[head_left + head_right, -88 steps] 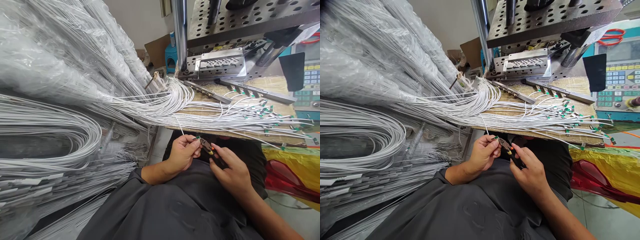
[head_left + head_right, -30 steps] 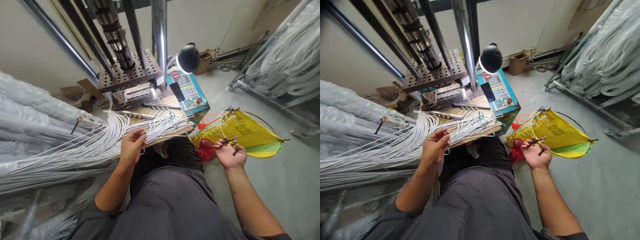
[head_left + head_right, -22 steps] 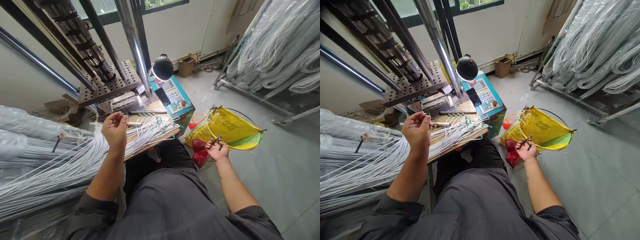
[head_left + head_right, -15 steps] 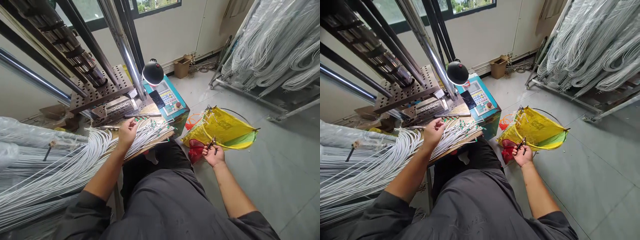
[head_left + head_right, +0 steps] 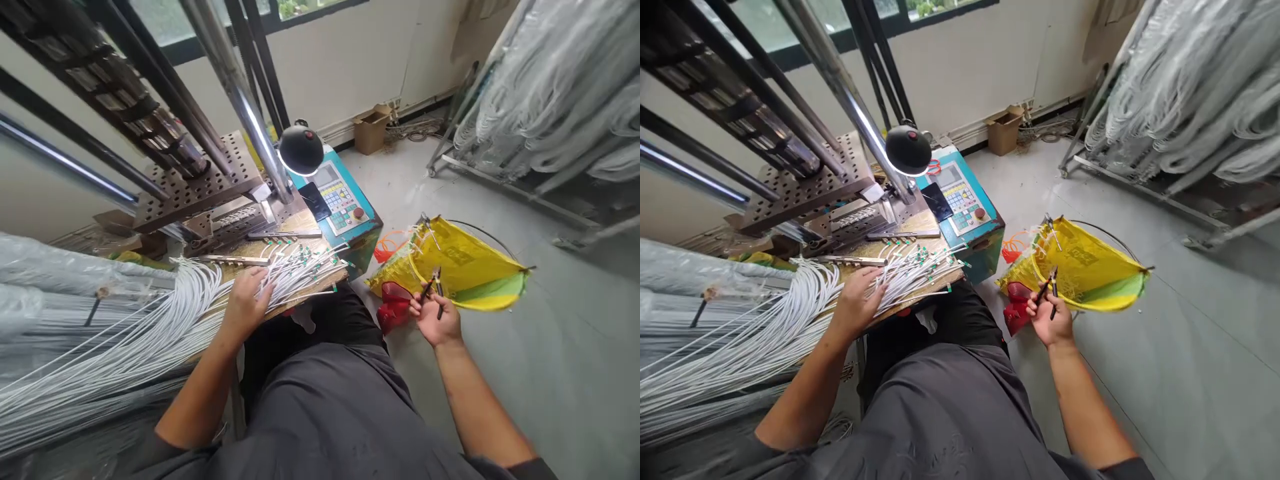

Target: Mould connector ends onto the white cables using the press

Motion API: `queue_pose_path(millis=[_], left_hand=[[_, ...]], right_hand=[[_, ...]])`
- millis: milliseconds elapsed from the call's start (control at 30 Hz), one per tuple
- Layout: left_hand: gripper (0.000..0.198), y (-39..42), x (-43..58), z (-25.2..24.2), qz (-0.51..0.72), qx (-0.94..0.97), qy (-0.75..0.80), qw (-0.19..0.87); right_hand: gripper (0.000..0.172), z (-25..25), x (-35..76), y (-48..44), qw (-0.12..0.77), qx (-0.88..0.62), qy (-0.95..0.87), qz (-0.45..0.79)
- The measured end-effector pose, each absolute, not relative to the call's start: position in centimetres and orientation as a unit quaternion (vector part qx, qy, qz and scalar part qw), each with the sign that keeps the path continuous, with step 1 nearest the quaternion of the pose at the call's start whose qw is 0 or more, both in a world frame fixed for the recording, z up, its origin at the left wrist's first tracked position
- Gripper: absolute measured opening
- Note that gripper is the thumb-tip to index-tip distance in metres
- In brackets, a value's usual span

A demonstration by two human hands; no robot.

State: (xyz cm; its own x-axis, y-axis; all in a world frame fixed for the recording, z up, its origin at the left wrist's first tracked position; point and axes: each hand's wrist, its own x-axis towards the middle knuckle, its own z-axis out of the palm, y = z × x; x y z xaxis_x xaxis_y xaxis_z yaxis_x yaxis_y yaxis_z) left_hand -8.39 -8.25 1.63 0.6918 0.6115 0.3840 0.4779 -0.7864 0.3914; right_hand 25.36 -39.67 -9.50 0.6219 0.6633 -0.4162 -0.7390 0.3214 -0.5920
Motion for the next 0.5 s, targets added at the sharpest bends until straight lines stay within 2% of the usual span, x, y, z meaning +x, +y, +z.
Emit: queue_pose_path(millis=[133,233,367,500], left_hand=[[0.029,-10.9,-11.7,1.3,0.286,0.893,0.325,0.125],[0.031,-13.0,-13.1,0.6,0.322,0.877,0.342,0.107],[0.049,-15.8,-13.7,-1.1,0.388,0.855,0.332,0.092],[0.071,-18.1,-14.5,-3.4,0.417,0.854,0.295,0.103]], right_hand=[[0.043,-8.6,25.4,-37.7,0.745,-0.560,-0.047,0.359],[0.048,-6.3,26.9,-33.9,0.649,-0.686,-0.199,0.263],[0.055,-0.8,30.8,-24.3,0.444,-0.799,-0.390,0.115],[0.040,3.3,34.8,-10.9,0.298,-0.838,-0.453,0.066]])
